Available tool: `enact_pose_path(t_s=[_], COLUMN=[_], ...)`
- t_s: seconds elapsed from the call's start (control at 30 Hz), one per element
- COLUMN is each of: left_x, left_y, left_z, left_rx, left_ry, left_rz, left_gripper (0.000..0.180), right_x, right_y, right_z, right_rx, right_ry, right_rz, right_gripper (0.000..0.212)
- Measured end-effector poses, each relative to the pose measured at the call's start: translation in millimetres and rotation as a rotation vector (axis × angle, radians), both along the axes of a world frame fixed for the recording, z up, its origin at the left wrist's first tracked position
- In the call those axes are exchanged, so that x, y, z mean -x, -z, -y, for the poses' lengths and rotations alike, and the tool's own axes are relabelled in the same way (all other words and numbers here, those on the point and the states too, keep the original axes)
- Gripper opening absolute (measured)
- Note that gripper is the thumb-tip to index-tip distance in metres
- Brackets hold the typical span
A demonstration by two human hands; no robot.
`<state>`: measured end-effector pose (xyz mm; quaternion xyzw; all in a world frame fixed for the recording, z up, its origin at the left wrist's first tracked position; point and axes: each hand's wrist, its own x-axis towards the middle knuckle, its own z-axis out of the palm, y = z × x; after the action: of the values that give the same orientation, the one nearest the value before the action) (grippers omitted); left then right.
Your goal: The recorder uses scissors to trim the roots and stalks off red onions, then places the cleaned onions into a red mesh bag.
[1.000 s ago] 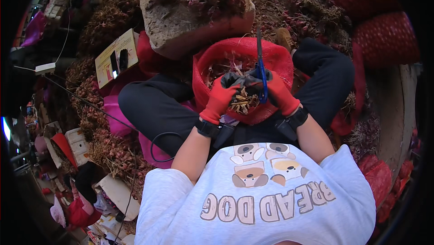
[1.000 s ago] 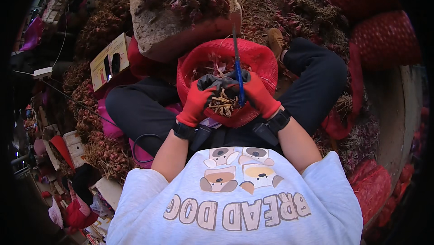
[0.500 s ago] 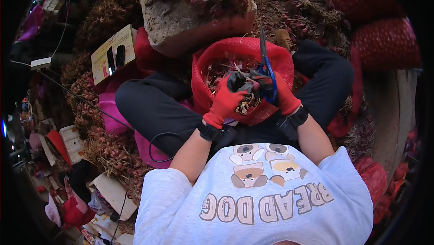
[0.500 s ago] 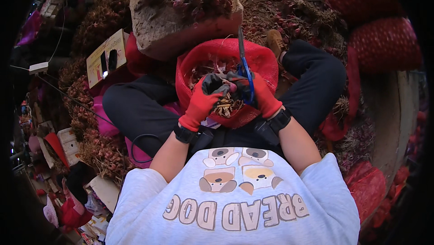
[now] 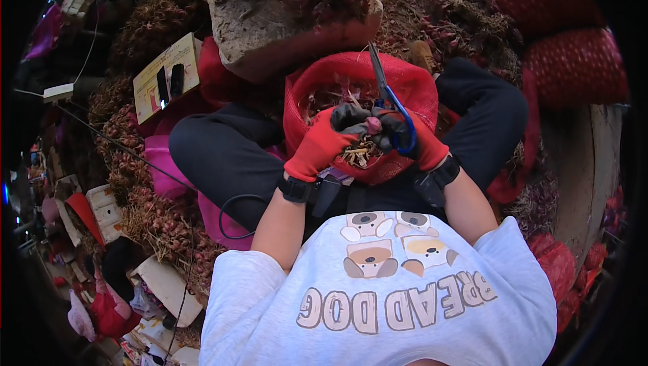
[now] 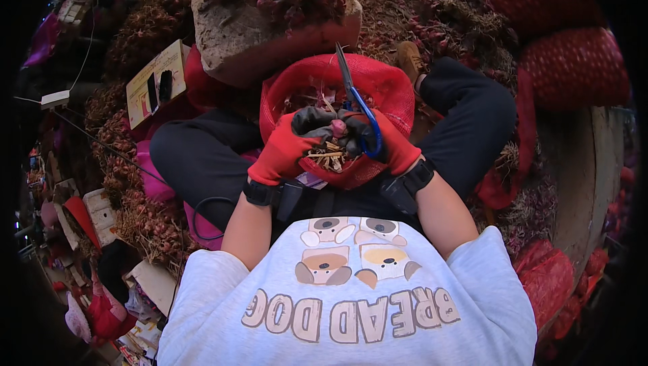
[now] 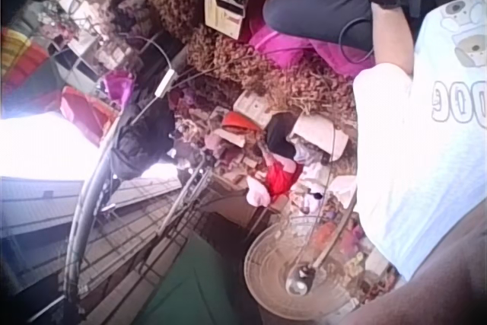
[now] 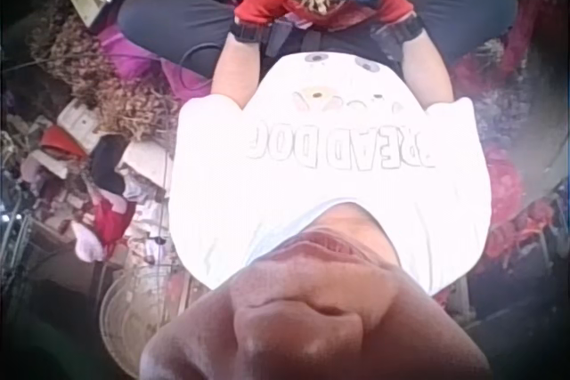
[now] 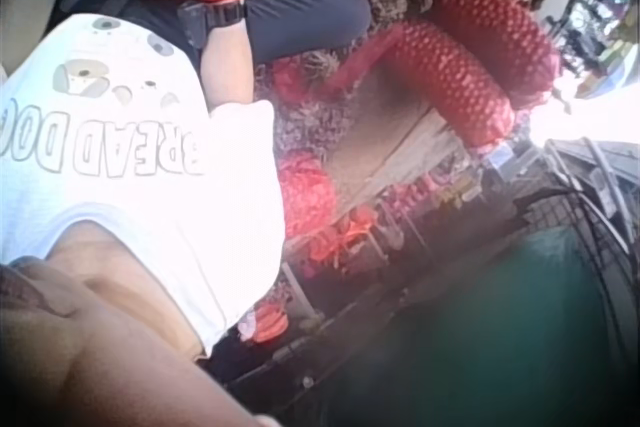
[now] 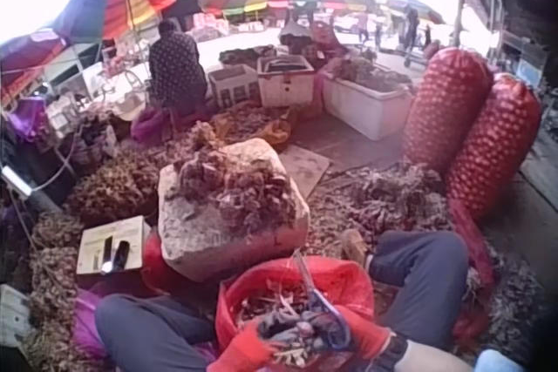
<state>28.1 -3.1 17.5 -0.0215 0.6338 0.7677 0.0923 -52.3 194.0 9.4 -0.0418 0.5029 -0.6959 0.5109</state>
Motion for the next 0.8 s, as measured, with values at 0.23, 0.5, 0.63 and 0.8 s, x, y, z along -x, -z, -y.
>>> enact_pose_path(t_s=[0.23,0.5,0.63,0.8], left_x=[-0.9,-12.0,-6.1,0.9], left_y=[3.5,26.0,5.0,8.7], left_z=[-6.9,-17.7,-14.1,-27.2], left_rx=[0.473,-0.093,-0.218,0.593], left_ry=[-0.104,-0.18,-0.16,-0.338], left_rz=[-0.119,0.09,0.222,-0.303], left_gripper=[0.011,0.014,0.019,0.026], right_x=[-4.3,-5.1,8.5,2.6], right_y=[-3.4,15.5,12.5,13.2], right_z=[3.2,-1.0,0.6,2.8], right_rx=[-0.029,-0.036,-0.002,-0.003], right_ry=[-0.017,0.248,0.386,0.363], right_rz=[-0.3,0.014,0.142,0.139], right_gripper=[0.031,0.033,0.03,0.025])
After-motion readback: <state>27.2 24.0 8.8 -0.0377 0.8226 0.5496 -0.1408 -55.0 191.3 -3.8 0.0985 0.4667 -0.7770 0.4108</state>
